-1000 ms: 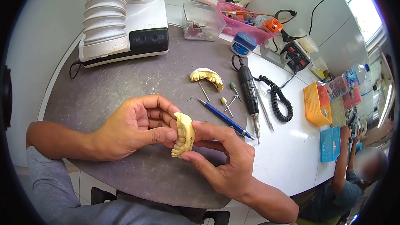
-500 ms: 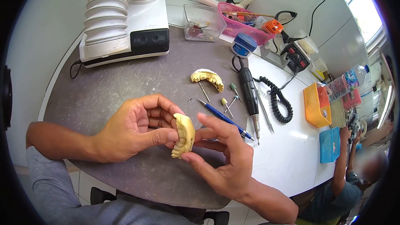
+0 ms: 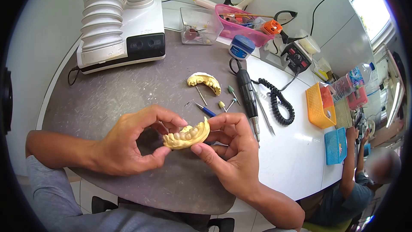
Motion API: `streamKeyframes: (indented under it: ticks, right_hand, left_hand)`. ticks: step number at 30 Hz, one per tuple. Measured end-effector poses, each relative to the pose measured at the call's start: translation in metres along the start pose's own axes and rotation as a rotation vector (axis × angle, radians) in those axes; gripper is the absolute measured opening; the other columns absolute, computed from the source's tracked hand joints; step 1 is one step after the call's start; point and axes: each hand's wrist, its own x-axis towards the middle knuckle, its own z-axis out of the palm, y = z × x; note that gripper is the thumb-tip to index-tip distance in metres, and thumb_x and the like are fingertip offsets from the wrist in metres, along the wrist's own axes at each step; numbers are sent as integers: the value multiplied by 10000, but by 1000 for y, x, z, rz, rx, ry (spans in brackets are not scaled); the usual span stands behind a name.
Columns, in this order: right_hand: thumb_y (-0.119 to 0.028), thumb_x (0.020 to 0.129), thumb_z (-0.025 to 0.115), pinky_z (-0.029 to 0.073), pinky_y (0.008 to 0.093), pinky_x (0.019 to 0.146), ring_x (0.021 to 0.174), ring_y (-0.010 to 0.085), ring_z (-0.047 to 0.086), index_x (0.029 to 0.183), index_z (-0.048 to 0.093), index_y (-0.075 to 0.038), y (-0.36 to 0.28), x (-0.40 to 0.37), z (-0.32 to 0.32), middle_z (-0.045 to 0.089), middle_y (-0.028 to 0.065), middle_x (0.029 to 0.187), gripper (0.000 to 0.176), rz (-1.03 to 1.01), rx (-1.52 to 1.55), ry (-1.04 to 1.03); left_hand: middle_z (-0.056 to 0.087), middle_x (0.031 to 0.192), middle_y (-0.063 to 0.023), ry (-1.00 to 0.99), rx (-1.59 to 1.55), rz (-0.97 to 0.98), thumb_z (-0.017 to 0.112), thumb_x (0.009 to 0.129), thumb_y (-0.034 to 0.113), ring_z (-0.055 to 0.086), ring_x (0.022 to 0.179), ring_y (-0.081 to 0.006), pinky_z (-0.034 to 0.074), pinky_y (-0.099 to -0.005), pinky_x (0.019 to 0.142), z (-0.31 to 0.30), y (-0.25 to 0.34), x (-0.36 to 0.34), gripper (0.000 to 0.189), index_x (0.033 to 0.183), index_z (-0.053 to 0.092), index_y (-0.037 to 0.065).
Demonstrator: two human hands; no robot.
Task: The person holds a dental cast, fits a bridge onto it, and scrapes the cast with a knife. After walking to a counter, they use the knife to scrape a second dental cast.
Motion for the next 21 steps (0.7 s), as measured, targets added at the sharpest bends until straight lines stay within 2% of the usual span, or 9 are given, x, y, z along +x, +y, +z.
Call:
streamKeyframes:
  ticks: [4, 6, 8, 10, 14, 16, 21]
  right_hand:
    - [38, 819, 708, 575, 284, 852, 1002, 186, 645, 1132, 428, 19, 2, -3, -2, 598, 135, 1053, 420, -51, -122, -36]
    - [35, 810, 719, 581, 284, 840, 993, 184, 650, 1106, 450, 18, 5, -3, -3, 603, 133, 1044, 401, -82, -162, -64]
    - [31, 801, 730, 586, 285, 827, 984, 182, 655, 1081, 471, 17, 7, -3, -4, 608, 132, 1035, 381, -116, -201, -96]
    - [21, 781, 752, 595, 297, 812, 962, 185, 664, 1041, 498, 18, 9, -2, -5, 614, 125, 1020, 363, -186, -259, -137]
    - [9, 776, 759, 597, 297, 801, 942, 177, 672, 1024, 532, 25, 7, -3, -3, 631, 120, 1016, 337, -166, -243, -80]
    - [-7, 774, 763, 593, 288, 799, 912, 171, 682, 1017, 570, 29, 4, -1, -3, 650, 114, 1003, 313, -201, -338, -111]
    - [-44, 758, 787, 587, 277, 788, 892, 175, 690, 1008, 609, 19, 7, -2, -5, 662, 113, 981, 313, -221, -328, -125]
  left_hand:
    - [591, 1123, -115, -43, 28, -13, 606, 741, -58, 616, 968, -182, 517, -314, 847, -15, -4, 7, 458, 1188, 537, 15]
    - [584, 1111, -122, -45, 2, 97, 548, 744, -64, 603, 993, -187, 509, -317, 868, -21, -10, 9, 441, 1179, 536, 6]
    - [583, 1110, -126, -45, -11, 117, 517, 743, -64, 603, 991, -194, 506, -324, 875, -22, -12, 10, 432, 1170, 536, 1]
    - [589, 1107, -129, -73, -53, 129, 553, 721, -70, 604, 993, -206, 505, -330, 883, -22, -16, 10, 453, 1168, 536, 0]
    - [598, 1094, -136, -115, 28, 174, 599, 683, -80, 610, 990, -232, 515, -331, 869, -24, -19, 15, 491, 1163, 542, 6]
    - [608, 1073, -132, -161, 71, 226, 680, 650, -71, 623, 975, -255, 529, -325, 831, -23, -19, 17, 511, 1139, 558, 9]
    - [640, 1018, -116, -130, 218, 246, 766, 646, -15, 649, 924, -258, 533, -324, 786, -21, -18, 13, 498, 1108, 585, 19]
